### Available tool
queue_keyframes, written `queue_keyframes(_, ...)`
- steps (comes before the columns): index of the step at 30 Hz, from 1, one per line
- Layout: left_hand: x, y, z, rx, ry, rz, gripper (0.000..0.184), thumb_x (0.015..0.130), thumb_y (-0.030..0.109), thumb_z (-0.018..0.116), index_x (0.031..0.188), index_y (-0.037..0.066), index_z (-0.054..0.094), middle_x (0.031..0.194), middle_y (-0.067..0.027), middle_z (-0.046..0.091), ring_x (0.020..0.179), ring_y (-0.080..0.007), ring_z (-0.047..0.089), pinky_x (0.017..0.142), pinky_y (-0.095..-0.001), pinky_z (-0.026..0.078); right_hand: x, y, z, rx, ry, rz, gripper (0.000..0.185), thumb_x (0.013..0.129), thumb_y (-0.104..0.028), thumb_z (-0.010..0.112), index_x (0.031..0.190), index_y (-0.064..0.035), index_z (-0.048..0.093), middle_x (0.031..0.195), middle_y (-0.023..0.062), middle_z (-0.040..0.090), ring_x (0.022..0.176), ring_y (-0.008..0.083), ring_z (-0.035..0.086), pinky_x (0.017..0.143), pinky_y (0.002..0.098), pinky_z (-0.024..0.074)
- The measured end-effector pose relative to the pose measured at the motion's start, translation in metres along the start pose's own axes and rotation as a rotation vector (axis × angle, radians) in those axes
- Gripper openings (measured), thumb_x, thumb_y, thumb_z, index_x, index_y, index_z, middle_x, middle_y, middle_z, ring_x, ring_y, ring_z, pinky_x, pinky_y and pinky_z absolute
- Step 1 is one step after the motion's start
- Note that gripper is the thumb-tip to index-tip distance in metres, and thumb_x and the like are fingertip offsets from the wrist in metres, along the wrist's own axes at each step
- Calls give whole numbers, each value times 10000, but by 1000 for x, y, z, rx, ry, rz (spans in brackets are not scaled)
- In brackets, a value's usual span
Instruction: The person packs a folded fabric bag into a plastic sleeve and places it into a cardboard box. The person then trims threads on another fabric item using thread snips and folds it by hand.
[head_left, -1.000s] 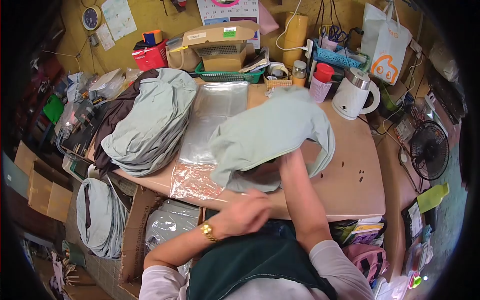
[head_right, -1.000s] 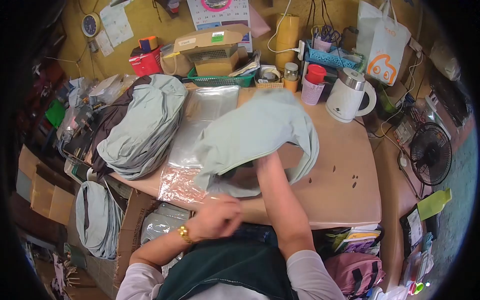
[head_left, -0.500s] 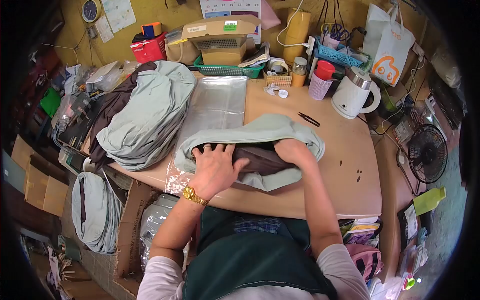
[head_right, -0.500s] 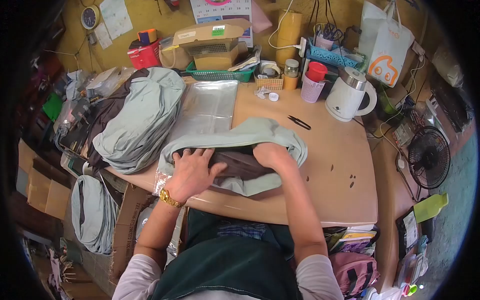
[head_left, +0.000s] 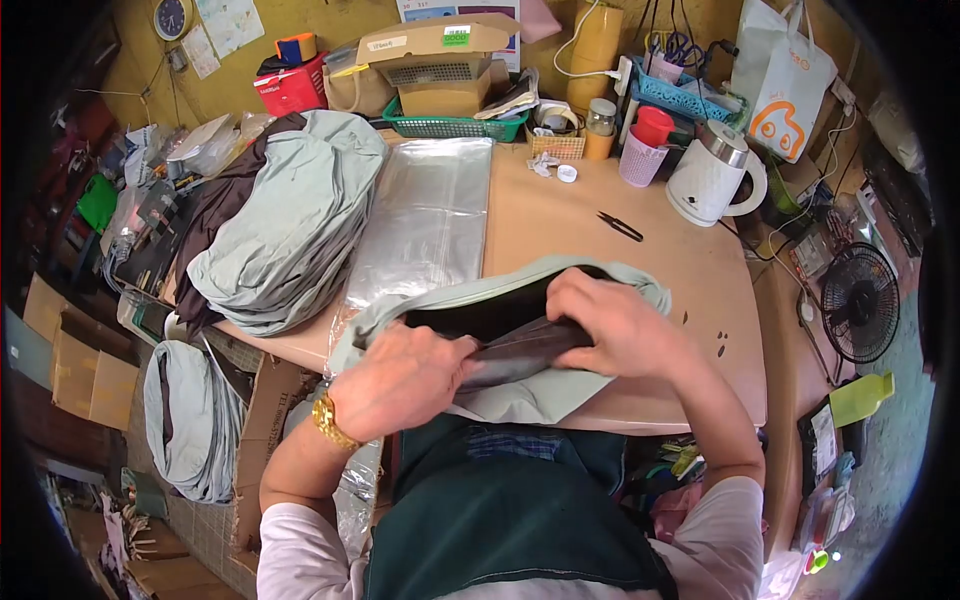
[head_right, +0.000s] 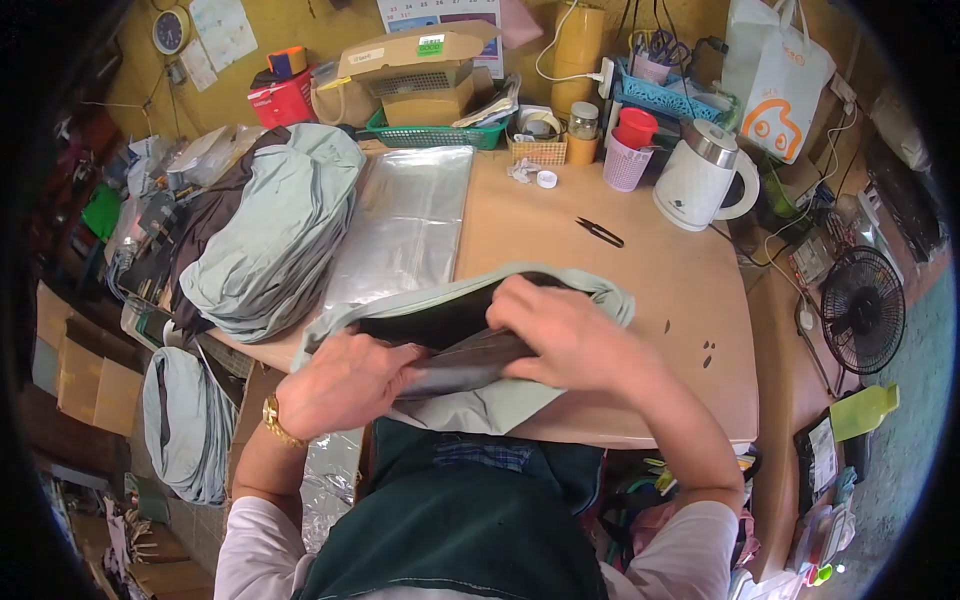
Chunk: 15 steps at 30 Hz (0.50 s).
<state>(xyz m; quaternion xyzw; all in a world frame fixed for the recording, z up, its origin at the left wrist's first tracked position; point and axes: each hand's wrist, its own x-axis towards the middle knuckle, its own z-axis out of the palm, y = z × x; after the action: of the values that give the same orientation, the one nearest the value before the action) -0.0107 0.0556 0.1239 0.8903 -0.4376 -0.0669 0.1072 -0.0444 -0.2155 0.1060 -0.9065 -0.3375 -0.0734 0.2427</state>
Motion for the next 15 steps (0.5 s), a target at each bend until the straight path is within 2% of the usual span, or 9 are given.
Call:
queue_keyframes(1,2,-4,-3,12,-21,10,274,934,293,585,1023,43,653,671,-217,631,657,-401,640,633,-490,505,-4,-1,12,-207,67,-59,295,763,-122,701,1013,-76,552,1027,112,536,897,312,599,783,425,495)
queue_keyframes(2,4,-7,-5,24,-43,22,271,956,266,549,909,24,661,649,-212,627,654,-395,643,638,-482,508,-5,2,13,-206,65,-56,295,763,-122,701,1013,-76,552,1027,112,536,897,312,599,783,425,495)
queue_keyframes(3,4,-5,-10,-12,-37,5,334,960,266,539,779,11,658,671,-221,630,680,-406,640,635,-483,502,-7,5,13,-289,29,-23,280,763,-98,690,1007,-79,554,1031,114,539,895,322,598,785,436,493)
queue_keyframes(6,2,-11,-11,-112,-20,38,356,963,334,531,869,15,656,667,-236,624,695,-427,633,634,-486,490,-20,34,20,-356,-22,25,311,747,-50,680,1023,-82,542,1048,122,551,886,359,593,788,469,487)
queue_keyframes(8,-2,-9,-11,-84,-11,-21,304,940,324,578,925,23,626,707,-233,628,722,-426,629,644,-483,483,-21,44,24,-228,-48,174,360,737,-66,698,1052,-81,523,1072,129,557,876,381,591,796,476,486)
queue_keyframes(10,-4,-12,-10,-59,-2,-85,290,916,313,625,981,32,595,747,-230,632,749,-425,625,654,-481,477,-19,26,9,-154,58,183,407,738,-79,720,1077,-76,496,1041,135,570,869,375,593,782,460,488)
queue_keyframes(12,-6,-21,-7,-202,337,-2,328,841,243,724,1017,45,530,891,-183,592,811,-412,592,694,-464,472,-17,10,-9,88,178,254,349,745,-82,728,1022,-60,517,996,141,576,854,357,599,762,443,488)
queue_keyframes(13,-6,-24,-10,-179,328,-26,353,773,113,759,1004,56,499,953,-142,512,855,-386,559,722,-444,456,-18,8,-15,90,180,251,349,745,-82,728,1022,-60,517,996,141,576,854,357,599,762,443,488)
queue_keyframes(15,-8,-32,-12,-140,304,-6,340,768,95,751,1000,56,506,945,-138,502,845,-382,554,720,-438,453,-26,9,-25,-67,142,117,249,762,-82,725,935,-40,550,925,143,583,845,345,602,750,430,487)
